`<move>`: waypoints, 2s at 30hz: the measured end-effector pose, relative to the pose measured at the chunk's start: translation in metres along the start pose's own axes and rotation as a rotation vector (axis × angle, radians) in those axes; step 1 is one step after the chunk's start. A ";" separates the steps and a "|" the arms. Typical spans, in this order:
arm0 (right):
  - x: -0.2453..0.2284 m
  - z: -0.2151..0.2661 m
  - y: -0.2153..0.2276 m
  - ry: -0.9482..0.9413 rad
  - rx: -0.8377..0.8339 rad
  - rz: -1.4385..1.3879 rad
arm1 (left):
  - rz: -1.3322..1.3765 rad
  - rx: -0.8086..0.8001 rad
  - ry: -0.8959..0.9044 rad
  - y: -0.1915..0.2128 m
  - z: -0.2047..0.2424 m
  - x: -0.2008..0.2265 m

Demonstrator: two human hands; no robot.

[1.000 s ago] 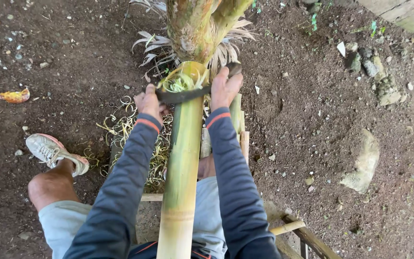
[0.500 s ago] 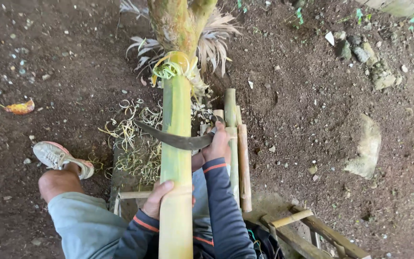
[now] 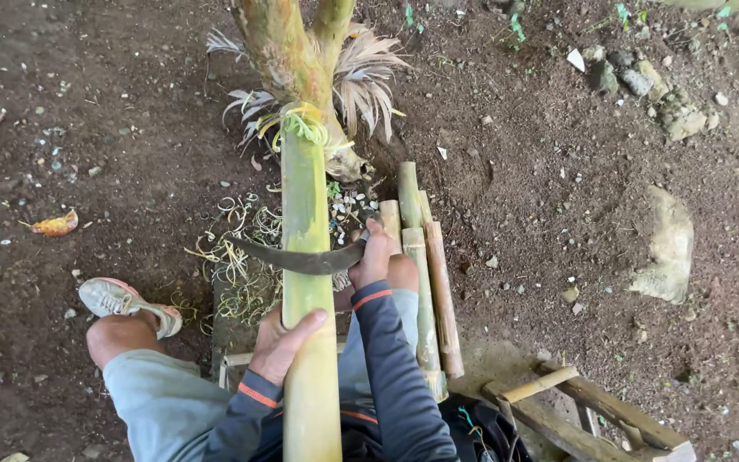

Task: Stripping outer bark and smoothing a bamboo stalk using a curved knife.

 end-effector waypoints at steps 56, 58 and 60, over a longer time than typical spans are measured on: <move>-0.007 -0.030 -0.039 0.048 -0.085 0.326 | -0.768 0.531 -0.659 0.042 -0.104 0.082; -0.006 -0.020 -0.044 -0.023 -0.092 0.341 | -0.691 0.521 -0.630 0.031 -0.092 0.089; -0.003 -0.036 -0.049 0.003 -0.133 0.263 | -0.590 0.497 -0.643 0.028 -0.099 0.093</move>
Point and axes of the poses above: each hand's wrist, its own z-axis away from the middle knuckle, its own y-axis out of the back of the hand, x = y × z, the point moved 8 cm from there along -z, towards the middle knuckle, and after that the axes turned 11 degrees about -y, right-handed, at the moved point
